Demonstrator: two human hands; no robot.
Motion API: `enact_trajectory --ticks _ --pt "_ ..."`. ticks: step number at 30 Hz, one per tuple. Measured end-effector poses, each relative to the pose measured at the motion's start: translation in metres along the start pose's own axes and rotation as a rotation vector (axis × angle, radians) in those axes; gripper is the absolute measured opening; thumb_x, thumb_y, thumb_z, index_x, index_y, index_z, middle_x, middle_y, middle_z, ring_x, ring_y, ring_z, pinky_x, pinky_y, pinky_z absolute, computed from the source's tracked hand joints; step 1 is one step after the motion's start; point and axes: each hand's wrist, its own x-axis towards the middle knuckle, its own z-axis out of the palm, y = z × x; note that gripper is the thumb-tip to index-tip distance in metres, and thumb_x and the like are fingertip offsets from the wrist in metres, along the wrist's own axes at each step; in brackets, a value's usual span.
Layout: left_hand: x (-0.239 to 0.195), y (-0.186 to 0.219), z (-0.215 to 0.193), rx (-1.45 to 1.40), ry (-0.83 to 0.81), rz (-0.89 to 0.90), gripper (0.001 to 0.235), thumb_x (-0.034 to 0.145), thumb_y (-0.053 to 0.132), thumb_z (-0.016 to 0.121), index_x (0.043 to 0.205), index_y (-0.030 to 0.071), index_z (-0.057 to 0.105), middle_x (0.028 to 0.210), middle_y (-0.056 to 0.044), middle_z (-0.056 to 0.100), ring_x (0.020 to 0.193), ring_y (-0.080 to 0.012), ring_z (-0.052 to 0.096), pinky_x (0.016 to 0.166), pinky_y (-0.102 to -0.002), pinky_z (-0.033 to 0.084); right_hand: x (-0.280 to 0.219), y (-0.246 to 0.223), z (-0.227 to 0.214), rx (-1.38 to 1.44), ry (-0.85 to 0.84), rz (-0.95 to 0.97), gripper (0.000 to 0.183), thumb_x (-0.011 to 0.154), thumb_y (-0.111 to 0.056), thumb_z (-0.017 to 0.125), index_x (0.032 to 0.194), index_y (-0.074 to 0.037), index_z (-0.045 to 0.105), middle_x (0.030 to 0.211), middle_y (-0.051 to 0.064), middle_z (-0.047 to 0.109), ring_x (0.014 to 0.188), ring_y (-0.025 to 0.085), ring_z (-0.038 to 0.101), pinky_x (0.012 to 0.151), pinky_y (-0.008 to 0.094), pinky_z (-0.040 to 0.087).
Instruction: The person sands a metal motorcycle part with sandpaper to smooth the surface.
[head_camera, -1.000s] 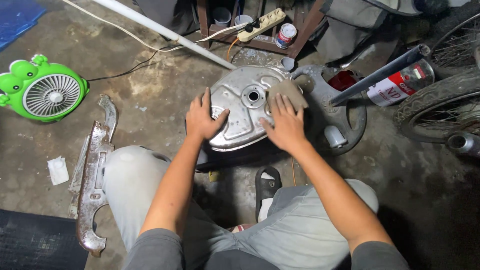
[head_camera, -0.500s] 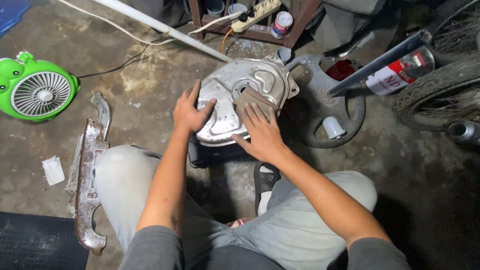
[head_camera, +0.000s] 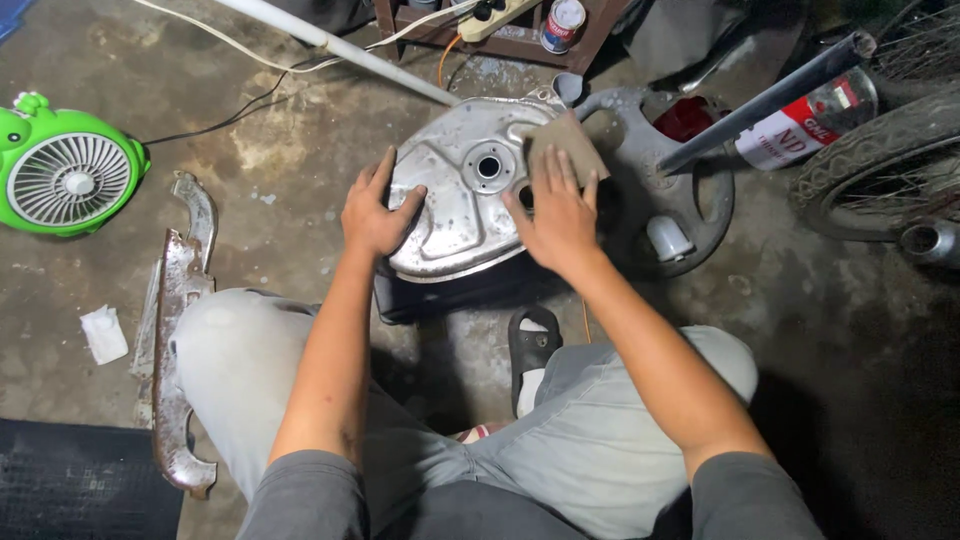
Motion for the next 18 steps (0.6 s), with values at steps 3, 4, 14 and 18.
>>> enact_trajectory --ticks 3,4,14,18 --pt "0.000 0.003 -0.006 0.013 -0.020 -0.019 0.073 0.088 0.069 0.064 0.153 0.043 0.046 0.145 -0.003 0.057 0.135 -0.0315 0.055 0.112 -0.050 0.046 -0.016 -0.018 0.002 -0.110 0.076 -0.036 0.082 0.095 -0.050 0.064 0.149 0.008 0.044 0.152 0.034 0.044 0.146 0.047 0.038 0.109 0.076 0.025" --pt "0.000 0.003 -0.006 0.010 -0.011 -0.017 0.073 0.088 0.069 0.064 0.153 0.043 0.046 0.145 -0.003 0.057 0.135 -0.0315 0.055 0.112 -0.050 0.046 -0.019 -0.021 0.000 -0.113 0.083 -0.042 0.082 0.095 -0.050 0.064 0.149 0.008 0.044 0.152 0.034 0.044 0.146 0.047 0.038 0.109 0.076 0.025" --pt "0.003 -0.014 -0.004 -0.002 -0.029 -0.046 0.071 0.089 0.071 0.061 0.153 0.045 0.045 0.146 -0.003 0.057 0.138 -0.0301 0.053 0.113 -0.049 0.045 -0.018 -0.027 -0.013 -0.063 0.052 -0.065 0.080 0.101 -0.052 0.053 0.150 0.010 0.040 0.152 0.036 0.042 0.146 0.047 0.037 0.110 0.077 0.022" --pt "-0.002 -0.019 0.000 -0.031 -0.032 -0.053 0.071 0.090 0.070 0.062 0.154 0.044 0.045 0.146 -0.008 0.057 0.139 -0.0346 0.052 0.113 -0.051 0.045 0.009 0.002 -0.005 -0.013 0.009 0.037 0.086 0.102 -0.061 0.043 0.153 0.007 0.035 0.158 0.032 0.037 0.151 0.043 0.031 0.114 0.076 0.013"
